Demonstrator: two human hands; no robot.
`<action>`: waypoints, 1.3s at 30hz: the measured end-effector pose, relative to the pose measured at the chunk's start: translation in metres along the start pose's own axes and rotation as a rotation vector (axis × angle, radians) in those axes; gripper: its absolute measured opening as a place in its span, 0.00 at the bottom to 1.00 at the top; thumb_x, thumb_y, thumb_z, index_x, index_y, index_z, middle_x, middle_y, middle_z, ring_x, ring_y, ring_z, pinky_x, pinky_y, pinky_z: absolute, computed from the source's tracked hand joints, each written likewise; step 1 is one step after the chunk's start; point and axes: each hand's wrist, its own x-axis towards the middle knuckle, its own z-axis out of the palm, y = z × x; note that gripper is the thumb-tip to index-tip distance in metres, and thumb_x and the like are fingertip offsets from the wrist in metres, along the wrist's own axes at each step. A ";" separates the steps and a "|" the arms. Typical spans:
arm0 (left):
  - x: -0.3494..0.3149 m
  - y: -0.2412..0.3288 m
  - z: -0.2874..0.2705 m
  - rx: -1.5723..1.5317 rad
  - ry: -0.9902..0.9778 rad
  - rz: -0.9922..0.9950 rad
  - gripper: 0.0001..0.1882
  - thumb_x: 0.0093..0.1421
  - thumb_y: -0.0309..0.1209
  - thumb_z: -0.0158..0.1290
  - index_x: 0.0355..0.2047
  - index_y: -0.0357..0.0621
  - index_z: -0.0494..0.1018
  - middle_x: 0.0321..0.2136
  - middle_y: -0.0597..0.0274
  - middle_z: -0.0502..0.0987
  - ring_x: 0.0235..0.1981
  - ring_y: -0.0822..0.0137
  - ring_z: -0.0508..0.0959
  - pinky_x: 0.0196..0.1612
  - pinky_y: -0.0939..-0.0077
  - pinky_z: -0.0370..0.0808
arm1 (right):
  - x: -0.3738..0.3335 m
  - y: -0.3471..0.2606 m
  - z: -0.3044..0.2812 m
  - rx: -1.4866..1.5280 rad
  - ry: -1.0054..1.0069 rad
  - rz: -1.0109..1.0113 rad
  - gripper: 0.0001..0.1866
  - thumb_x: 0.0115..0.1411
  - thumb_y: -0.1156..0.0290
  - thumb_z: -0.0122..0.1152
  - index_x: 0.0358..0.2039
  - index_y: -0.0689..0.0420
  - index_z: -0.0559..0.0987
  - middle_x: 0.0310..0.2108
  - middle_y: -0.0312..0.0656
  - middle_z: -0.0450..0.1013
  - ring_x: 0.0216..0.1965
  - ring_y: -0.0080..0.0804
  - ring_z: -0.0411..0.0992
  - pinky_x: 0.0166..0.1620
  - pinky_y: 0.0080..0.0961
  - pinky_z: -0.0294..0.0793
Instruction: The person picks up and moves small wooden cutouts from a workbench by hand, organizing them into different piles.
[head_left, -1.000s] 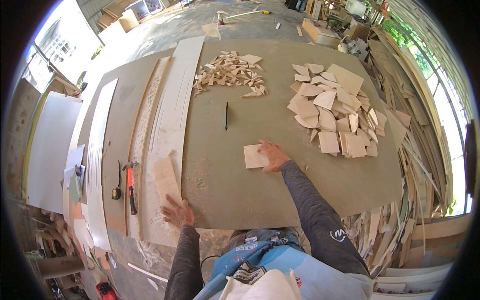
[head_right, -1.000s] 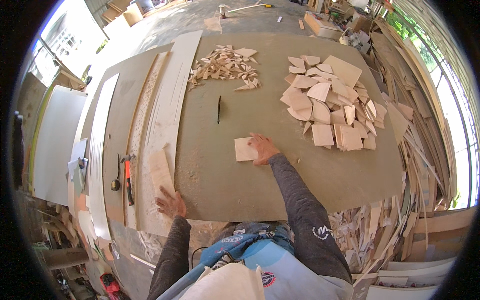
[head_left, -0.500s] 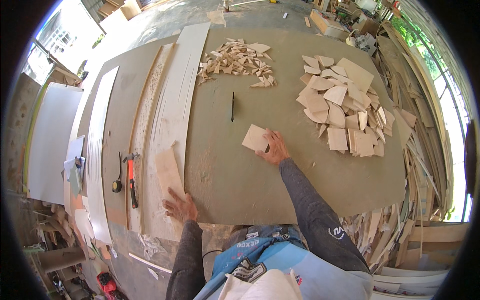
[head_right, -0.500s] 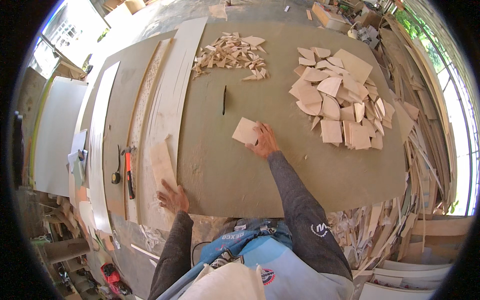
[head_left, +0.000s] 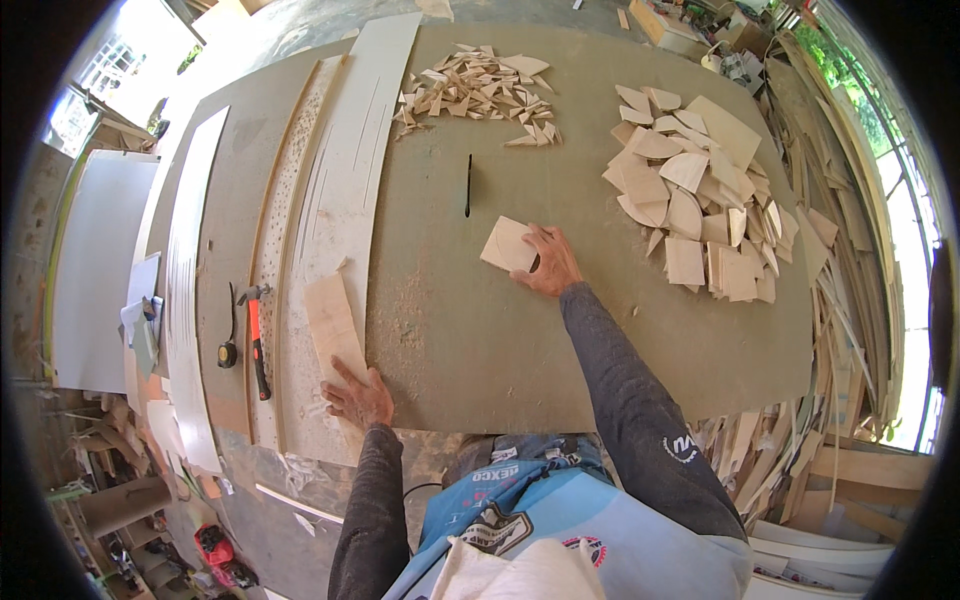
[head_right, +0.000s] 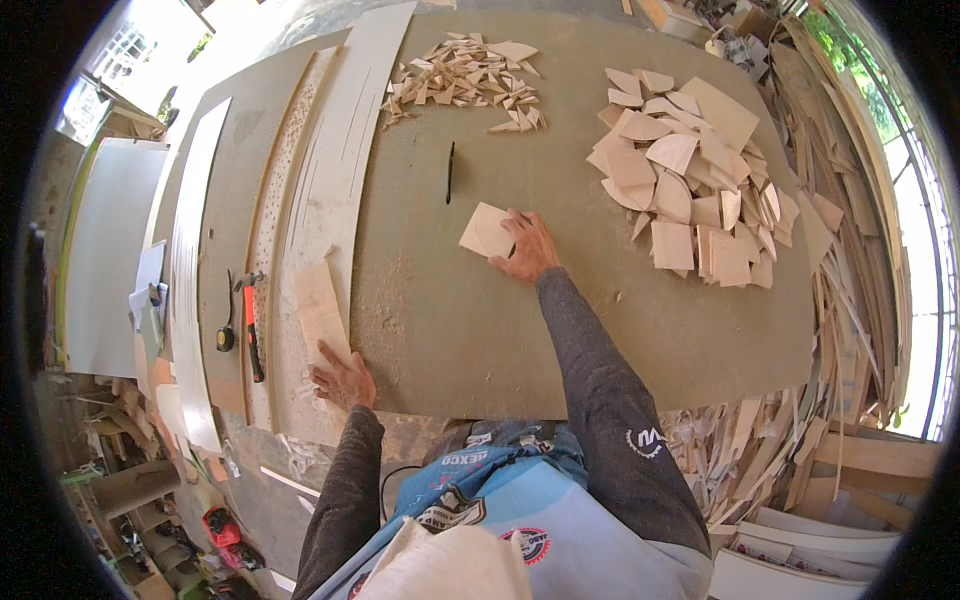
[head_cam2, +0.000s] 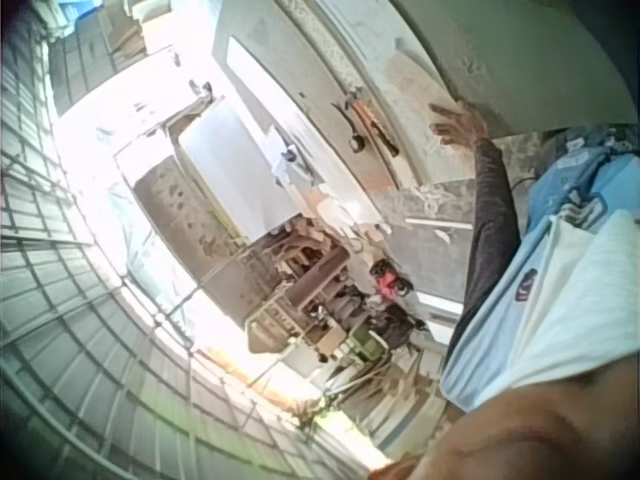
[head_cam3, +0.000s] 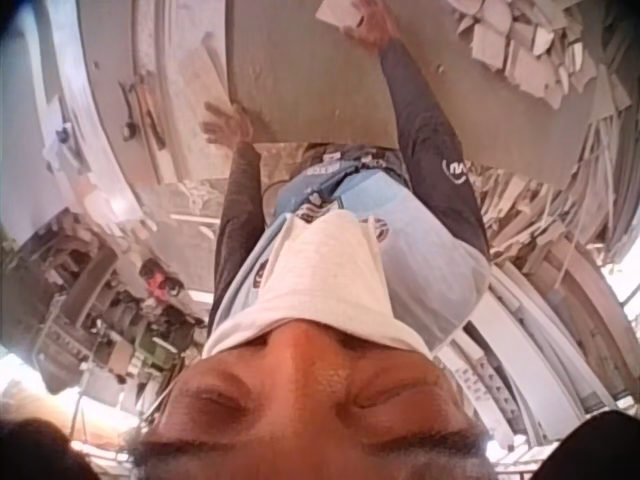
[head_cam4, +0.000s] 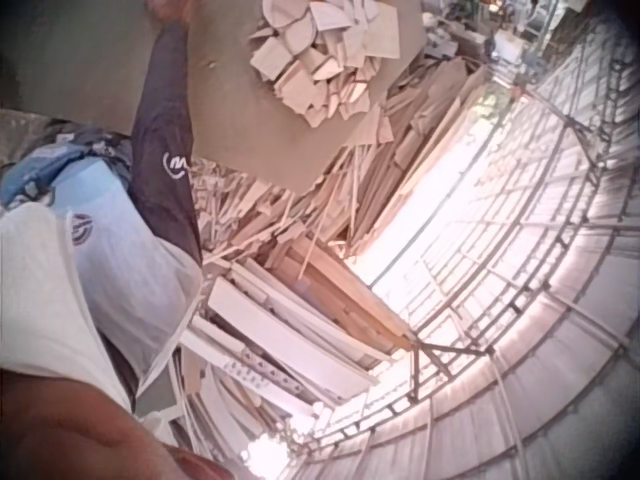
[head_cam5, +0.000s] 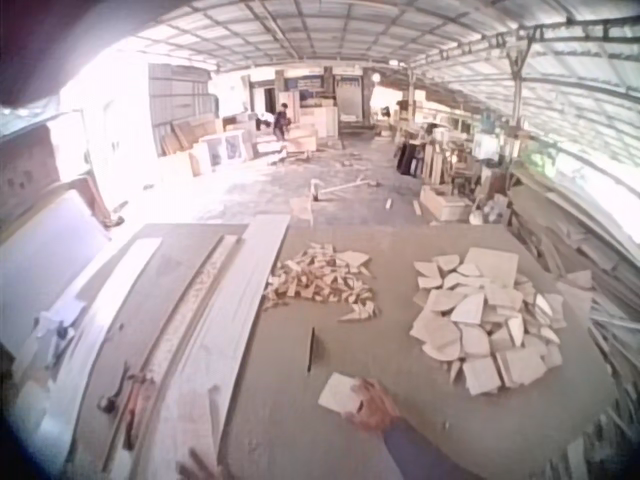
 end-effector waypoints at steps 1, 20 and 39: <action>0.000 0.000 -0.002 0.003 0.000 -0.001 0.46 0.66 0.52 0.51 0.77 0.64 0.39 0.69 0.27 0.49 0.70 0.31 0.53 0.69 0.30 0.50 | 0.004 -0.004 0.000 -0.007 -0.007 0.002 0.41 0.43 0.55 0.79 0.57 0.60 0.76 0.67 0.52 0.65 0.66 0.50 0.60 0.70 0.44 0.60; 0.001 -0.001 0.002 -0.005 0.012 -0.002 0.46 0.66 0.51 0.52 0.77 0.63 0.40 0.68 0.27 0.49 0.70 0.32 0.52 0.68 0.29 0.50 | 0.062 -0.001 0.021 0.018 -0.119 -0.189 0.40 0.43 0.60 0.76 0.57 0.66 0.75 0.68 0.58 0.62 0.69 0.54 0.58 0.71 0.45 0.60; 0.001 -0.001 0.000 0.001 0.010 -0.006 0.46 0.66 0.51 0.52 0.77 0.64 0.40 0.69 0.26 0.49 0.71 0.33 0.51 0.68 0.28 0.49 | 0.070 -0.003 0.017 0.009 -0.149 -0.154 0.41 0.42 0.61 0.78 0.57 0.65 0.75 0.69 0.55 0.61 0.69 0.51 0.56 0.72 0.43 0.58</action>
